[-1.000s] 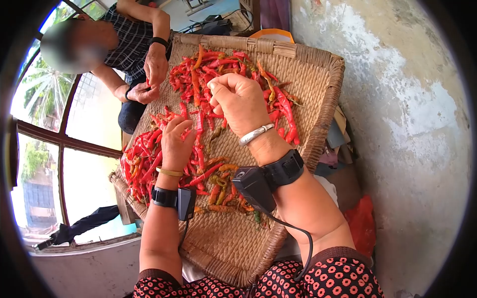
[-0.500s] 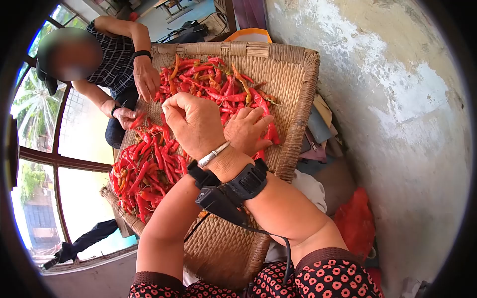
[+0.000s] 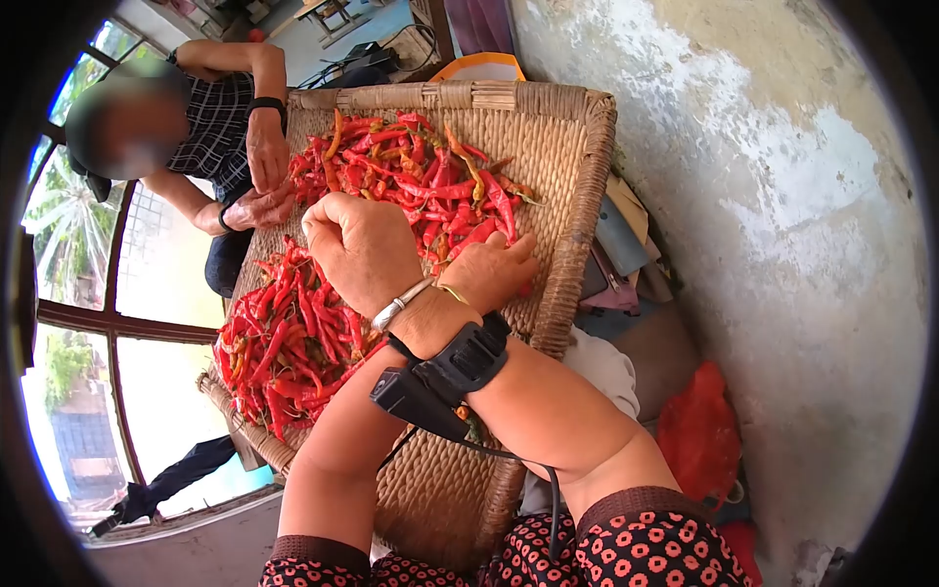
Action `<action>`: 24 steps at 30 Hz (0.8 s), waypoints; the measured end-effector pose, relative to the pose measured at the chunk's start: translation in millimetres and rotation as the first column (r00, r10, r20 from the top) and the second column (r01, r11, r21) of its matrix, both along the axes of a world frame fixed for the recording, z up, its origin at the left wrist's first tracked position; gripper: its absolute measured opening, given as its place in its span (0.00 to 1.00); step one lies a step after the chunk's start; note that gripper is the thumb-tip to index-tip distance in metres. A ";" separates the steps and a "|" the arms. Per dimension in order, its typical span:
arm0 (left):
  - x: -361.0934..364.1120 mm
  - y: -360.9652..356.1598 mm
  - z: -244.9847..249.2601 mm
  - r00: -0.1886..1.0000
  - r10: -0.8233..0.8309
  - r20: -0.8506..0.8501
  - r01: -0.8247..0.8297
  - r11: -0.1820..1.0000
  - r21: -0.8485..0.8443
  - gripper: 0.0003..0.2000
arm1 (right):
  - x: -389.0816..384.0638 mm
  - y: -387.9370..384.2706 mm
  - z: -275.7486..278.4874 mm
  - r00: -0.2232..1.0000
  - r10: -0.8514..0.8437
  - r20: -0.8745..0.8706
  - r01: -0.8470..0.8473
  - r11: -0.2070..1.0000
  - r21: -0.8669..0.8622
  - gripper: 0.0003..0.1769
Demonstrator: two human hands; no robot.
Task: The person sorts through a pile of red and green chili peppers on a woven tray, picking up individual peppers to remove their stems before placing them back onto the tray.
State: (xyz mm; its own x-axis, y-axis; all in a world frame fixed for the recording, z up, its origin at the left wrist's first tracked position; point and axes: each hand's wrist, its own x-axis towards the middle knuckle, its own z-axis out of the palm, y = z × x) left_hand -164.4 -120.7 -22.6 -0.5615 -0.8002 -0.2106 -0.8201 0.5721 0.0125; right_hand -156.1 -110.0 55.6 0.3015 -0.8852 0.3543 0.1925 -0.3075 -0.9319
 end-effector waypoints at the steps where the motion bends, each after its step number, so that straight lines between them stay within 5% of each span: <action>1: -0.5 1.1 -1.3 1.000 0.000 0.000 0.000 1.000 0.000 0.11 | -0.1 0.1 0.3 1.000 -0.002 -0.014 0.002 1.000 0.004 0.06; 7: 14.2 1.3 -31.5 0.983 0.179 -0.042 -0.176 0.982 0.066 0.07 | -0.2 -2.0 0.1 0.997 -0.069 0.033 0.072 0.994 -0.079 0.06; 9: 34.9 11.1 6.8 0.919 0.081 -0.387 -0.102 0.994 -0.032 0.10 | -2.9 -3.4 2.4 0.997 -0.070 0.038 0.071 0.996 -0.049 0.06; 10: 45.5 10.9 6.0 0.920 0.080 -0.383 -0.099 0.995 -0.031 0.10 | -4.7 -5.0 4.4 0.996 -0.072 0.044 0.073 0.997 -0.022 0.07; 11: 56.0 10.8 1.2 0.619 0.222 -0.753 -0.121 0.975 0.188 0.10 | -7.9 -6.7 6.2 0.996 -0.073 0.047 0.074 0.997 -0.018 0.07; 12: 62.6 12.6 6.9 0.171 0.384 -0.907 -0.041 0.923 0.383 0.10 | -11.7 -9.6 8.4 0.994 -0.083 0.071 0.083 0.997 0.005 0.07; 14: 73.5 27.2 20.7 -0.388 0.563 -0.729 0.002 0.792 0.611 0.09 | -16.6 -19.5 9.0 0.984 -0.108 0.139 0.103 0.994 0.041 0.07; 15: 81.2 34.7 31.8 -0.203 0.539 -0.817 -0.159 0.806 0.571 0.08 | -19.8 -21.9 10.7 0.972 -0.104 0.210 0.083 0.991 0.109 0.07; 16: 92.6 37.4 30.1 -0.344 0.582 -0.737 -0.135 0.746 0.652 0.07 | -23.3 -23.7 14.6 0.954 -0.103 0.281 0.056 0.984 0.171 0.07; 20: 127.7 59.3 35.6 -0.251 0.473 -0.845 -0.433 0.726 0.535 0.05 | -34.3 -26.1 19.6 0.970 -0.068 0.235 0.012 0.973 0.230 0.09; 24: 158.2 70.3 30.7 -0.292 0.392 -0.872 -0.612 0.624 0.485 0.05 | -32.9 -24.9 17.9 0.972 -0.060 0.227 0.004 0.971 0.240 0.09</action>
State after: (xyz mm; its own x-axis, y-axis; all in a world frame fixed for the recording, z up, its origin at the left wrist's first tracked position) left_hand -6.2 -50.4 8.1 0.4991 -0.8619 0.0894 -0.1019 0.0441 0.9938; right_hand -189.0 -134.9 73.5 0.2067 -0.9596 0.1908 0.4042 -0.0938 -0.9098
